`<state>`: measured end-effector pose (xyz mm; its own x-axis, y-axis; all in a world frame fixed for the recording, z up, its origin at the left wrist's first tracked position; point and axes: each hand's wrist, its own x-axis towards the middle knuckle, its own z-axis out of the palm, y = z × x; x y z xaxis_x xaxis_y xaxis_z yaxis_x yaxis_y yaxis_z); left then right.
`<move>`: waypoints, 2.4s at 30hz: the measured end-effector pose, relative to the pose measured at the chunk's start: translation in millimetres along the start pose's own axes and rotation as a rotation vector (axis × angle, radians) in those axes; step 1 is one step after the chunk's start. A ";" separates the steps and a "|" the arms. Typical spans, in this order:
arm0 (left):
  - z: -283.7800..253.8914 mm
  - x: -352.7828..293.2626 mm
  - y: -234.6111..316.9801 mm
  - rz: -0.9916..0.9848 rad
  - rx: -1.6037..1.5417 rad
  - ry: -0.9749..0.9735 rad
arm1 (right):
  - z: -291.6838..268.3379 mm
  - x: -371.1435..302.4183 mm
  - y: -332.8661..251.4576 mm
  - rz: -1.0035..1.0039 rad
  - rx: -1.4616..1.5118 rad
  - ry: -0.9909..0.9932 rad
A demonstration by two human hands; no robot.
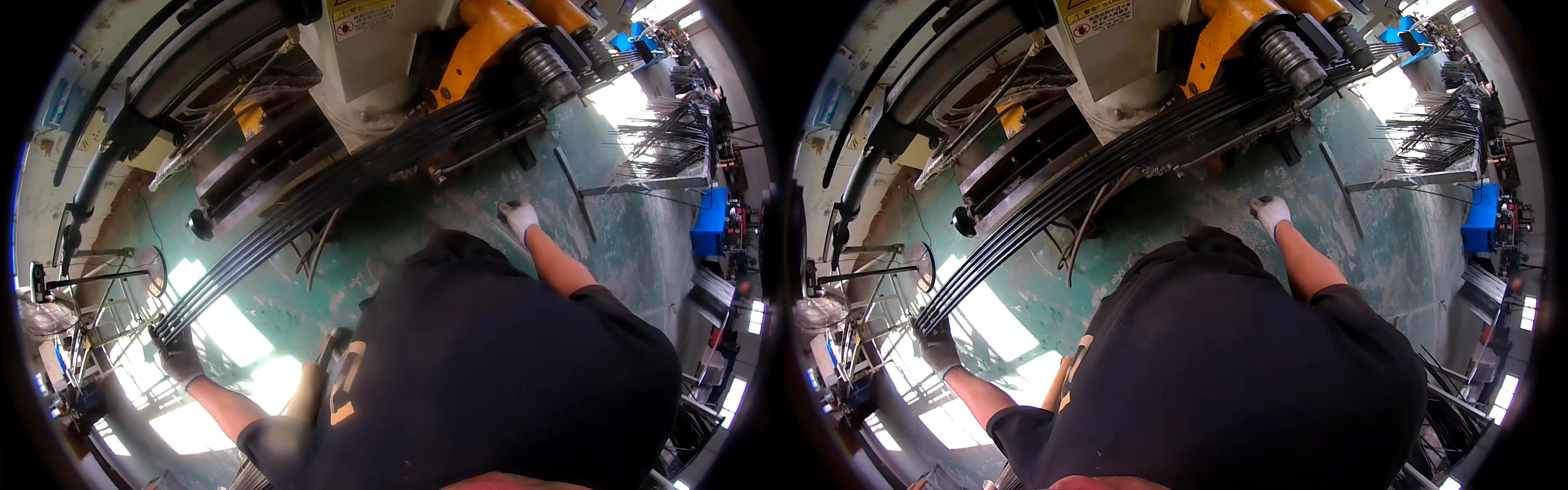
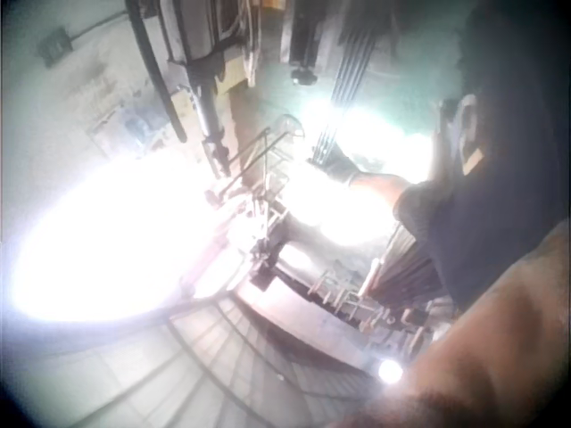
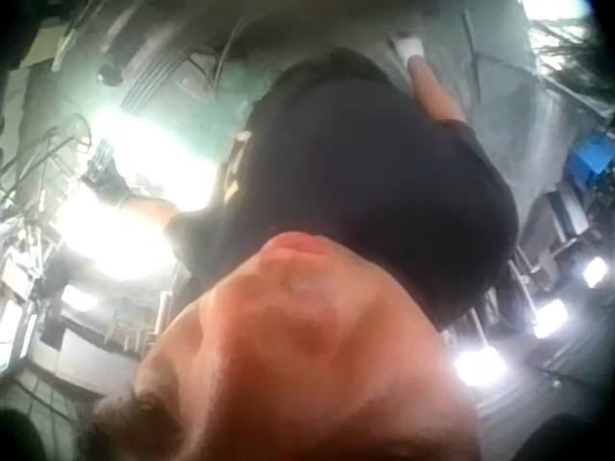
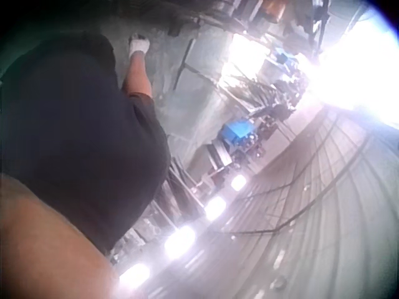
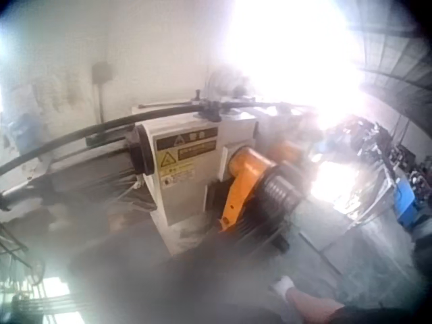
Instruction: The person repeatedly feeds bundles of long metal rods into a yellow bending machine, operates the lever to bend them, and then removes the finished pieces. The process is repeated continuously throughout the clip.
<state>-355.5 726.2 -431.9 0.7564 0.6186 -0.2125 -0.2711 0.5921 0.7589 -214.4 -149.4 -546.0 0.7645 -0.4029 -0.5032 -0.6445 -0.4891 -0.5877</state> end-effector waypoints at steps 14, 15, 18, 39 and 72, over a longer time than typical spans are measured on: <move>163.5 -46.5 -141.4 0.182 -0.153 0.543 | -3.8 156.3 6.4 -0.143 -0.199 -0.161; 143.5 -54.2 -168.8 0.141 -0.181 0.497 | 6.2 198.4 44.7 -0.233 -0.289 -0.165; 217.1 -92.7 -290.0 -0.086 -0.318 0.638 | -15.3 247.4 90.4 -0.623 -0.341 -0.076; 201.9 -104.1 -455.4 -0.195 0.931 -0.464 | -106.6 175.9 64.4 0.011 -0.365 -0.263; 503.0 -180.0 -203.9 0.369 0.042 -0.012 | -237.6 160.9 -199.3 -0.309 1.361 0.044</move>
<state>-136.9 234.4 -238.7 0.6195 0.7801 0.0873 -0.5027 0.3089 0.8074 39.2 -300.6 -359.3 0.8592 -0.4537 -0.2367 0.0644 0.5548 -0.8295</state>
